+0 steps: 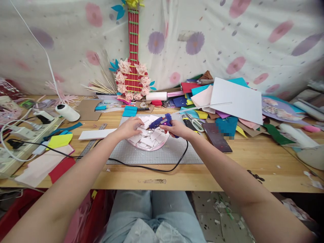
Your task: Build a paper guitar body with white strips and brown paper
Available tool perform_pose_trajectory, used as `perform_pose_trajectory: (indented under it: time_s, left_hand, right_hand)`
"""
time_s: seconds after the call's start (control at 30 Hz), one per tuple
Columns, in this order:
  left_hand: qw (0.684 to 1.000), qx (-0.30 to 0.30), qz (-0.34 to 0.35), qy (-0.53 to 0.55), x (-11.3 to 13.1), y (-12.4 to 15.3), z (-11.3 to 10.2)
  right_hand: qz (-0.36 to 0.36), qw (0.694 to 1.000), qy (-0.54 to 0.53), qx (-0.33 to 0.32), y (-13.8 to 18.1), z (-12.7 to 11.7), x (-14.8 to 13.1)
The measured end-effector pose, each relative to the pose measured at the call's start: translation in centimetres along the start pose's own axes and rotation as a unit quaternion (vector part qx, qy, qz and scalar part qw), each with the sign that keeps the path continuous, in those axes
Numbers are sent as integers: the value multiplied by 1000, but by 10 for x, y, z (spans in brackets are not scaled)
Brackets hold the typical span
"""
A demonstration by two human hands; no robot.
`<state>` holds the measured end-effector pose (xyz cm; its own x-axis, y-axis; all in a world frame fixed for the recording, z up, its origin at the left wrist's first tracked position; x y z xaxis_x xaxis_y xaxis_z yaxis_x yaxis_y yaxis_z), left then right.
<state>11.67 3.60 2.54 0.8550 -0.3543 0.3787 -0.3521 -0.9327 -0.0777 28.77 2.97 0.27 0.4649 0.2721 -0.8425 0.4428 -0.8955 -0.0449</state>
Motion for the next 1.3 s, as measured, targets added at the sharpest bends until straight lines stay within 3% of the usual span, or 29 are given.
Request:
perform_pose_trajectory:
  time_s: [0.27, 0.97, 1.3]
  left_hand:
    - [1000, -5, 11, -23, 7, 0, 2]
    - [998, 26, 49, -43, 12, 9, 4]
    - [995, 32, 61, -77, 12, 11, 10]
  right_hand:
    - [33, 997, 76, 6, 3, -5, -25]
    - [22, 996, 84, -7, -3, -4, -17]
    - [-11, 997, -47, 54, 0, -24, -4]
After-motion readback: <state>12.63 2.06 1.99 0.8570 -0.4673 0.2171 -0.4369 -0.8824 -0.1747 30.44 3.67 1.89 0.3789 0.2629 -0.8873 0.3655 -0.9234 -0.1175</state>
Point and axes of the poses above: each hand's wrist, its own y-axis away from the middle knuckle, its own z-axis out of the palm, x = y × z, the point moved 10 cm from there along -y, towards the middle knuckle, and after that the axes turned 13 degrees about -z, right-handed, at the moved point
